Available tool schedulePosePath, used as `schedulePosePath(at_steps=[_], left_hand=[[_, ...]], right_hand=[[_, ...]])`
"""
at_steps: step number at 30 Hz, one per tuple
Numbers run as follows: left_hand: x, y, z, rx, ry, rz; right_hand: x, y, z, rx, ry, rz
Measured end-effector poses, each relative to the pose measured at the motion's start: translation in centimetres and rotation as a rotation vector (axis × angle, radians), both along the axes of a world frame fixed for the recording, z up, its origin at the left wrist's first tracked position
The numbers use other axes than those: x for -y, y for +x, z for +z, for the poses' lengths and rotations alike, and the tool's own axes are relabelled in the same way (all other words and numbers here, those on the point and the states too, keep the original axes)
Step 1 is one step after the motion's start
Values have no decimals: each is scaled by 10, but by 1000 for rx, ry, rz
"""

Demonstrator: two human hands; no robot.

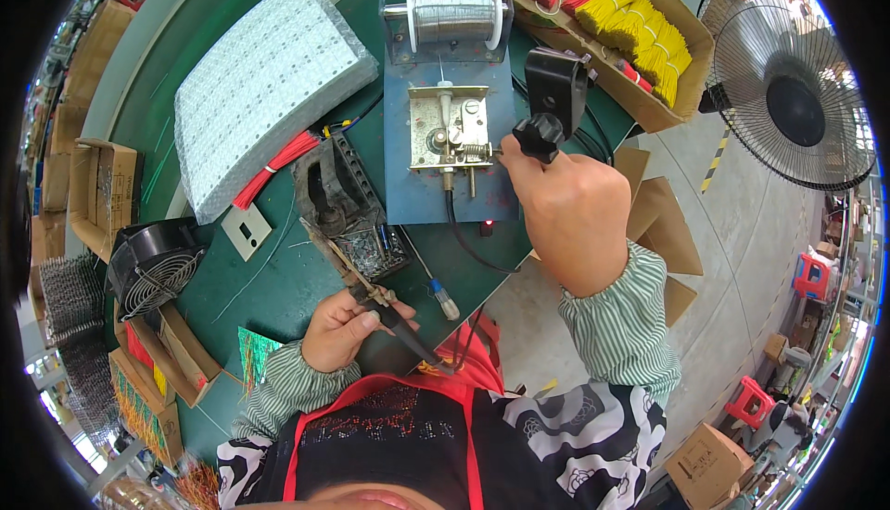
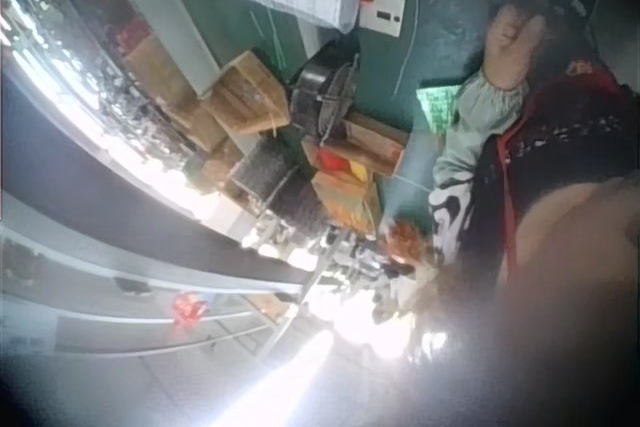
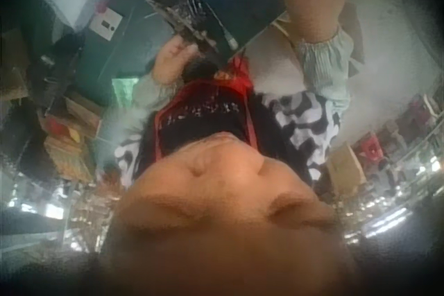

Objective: The person solders colored wires onto a green circuit board using a soldering iron and a wire dispensing machine.

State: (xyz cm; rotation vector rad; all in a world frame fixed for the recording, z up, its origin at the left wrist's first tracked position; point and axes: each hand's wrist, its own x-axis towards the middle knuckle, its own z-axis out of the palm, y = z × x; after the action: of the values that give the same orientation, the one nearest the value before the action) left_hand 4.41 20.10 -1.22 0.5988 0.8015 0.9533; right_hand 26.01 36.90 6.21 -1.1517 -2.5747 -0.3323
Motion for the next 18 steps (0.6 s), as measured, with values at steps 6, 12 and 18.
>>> schedulePosePath(at_steps=[6,12,18], left_hand=[[0,0,-1,11,-1,3],[1,0,2,-5,-27,33],[-4,0,9,1,8,1]], right_hand=[[1,1,5,53,-32,-4],[-1,-2,0,-11,-15,34],[3,-7,4,-32,-30,3]])
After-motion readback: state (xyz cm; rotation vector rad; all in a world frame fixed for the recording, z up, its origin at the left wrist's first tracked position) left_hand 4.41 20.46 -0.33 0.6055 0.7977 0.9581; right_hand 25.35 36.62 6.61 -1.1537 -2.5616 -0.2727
